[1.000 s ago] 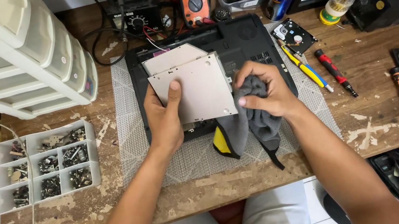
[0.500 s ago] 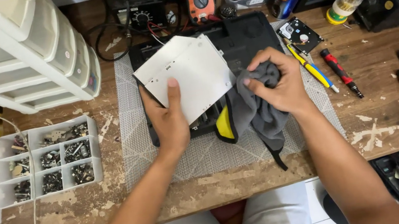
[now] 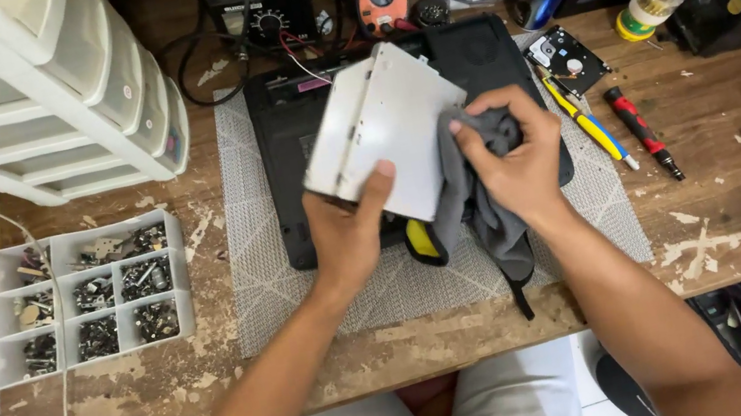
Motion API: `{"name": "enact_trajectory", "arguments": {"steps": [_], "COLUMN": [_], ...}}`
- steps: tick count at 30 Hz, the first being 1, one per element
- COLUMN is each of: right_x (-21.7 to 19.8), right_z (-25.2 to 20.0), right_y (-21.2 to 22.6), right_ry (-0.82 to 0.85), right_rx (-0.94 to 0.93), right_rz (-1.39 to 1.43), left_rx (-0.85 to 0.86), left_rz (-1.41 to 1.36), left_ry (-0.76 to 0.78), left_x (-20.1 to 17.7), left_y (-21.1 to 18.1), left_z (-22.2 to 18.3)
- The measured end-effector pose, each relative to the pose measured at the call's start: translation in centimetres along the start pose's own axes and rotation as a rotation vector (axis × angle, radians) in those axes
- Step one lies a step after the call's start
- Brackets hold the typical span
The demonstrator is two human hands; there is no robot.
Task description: The person disassembles a laptop to remove the optical drive and cleans its casing using a cloth.
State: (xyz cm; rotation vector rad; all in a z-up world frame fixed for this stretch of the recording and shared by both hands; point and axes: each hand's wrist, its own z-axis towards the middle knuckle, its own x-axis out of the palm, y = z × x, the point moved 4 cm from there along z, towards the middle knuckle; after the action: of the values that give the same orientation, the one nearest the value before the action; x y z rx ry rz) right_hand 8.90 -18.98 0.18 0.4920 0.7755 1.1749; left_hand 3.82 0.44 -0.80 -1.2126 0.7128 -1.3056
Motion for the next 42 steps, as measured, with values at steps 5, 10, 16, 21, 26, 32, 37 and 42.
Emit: {"name": "enact_trajectory", "arguments": {"steps": [5, 10, 16, 21, 26, 32, 37, 42], "right_x": [0.7, 2.8, 2.1, 2.3, 2.6, 0.8, 1.3, 1.7], "right_z": [0.7, 0.3, 0.5, 0.1, -0.4, 0.8, 0.1, 0.2], "right_y": [0.9, 3.4, 4.2, 4.0, 3.5, 2.3, 1.5, 3.0], "right_ry": [0.030, 0.325, 0.341, 0.297, 0.242, -0.002, -0.018, 0.040], "right_rx": [-0.090, -0.242, -0.381, -0.496, -0.508, -0.228, -0.261, -0.452], "right_rz": [0.010, 0.191, 0.119, 0.095, 0.106, -0.061, 0.044, 0.129], "left_rx": [0.078, -0.154, -0.203, -0.039, 0.127, 0.198, 0.241, 0.311], "left_rz": [0.040, -0.166, -0.179, -0.066, 0.042, 0.049, 0.164, 0.266], "left_ry": [0.043, -0.121, -0.107, 0.058, 0.184, 0.244, 0.284, 0.246], "left_x": [-0.7, -0.8, 0.0, -0.9, 0.9, -0.1, -0.5, -0.4], "left_y": [0.4, -0.9, 0.6, 2.9, -2.6, 3.2, 4.2, 4.6], "left_z": [0.5, 0.9, 0.6, 0.2, 0.5, -0.6, -0.9, -0.9]}}
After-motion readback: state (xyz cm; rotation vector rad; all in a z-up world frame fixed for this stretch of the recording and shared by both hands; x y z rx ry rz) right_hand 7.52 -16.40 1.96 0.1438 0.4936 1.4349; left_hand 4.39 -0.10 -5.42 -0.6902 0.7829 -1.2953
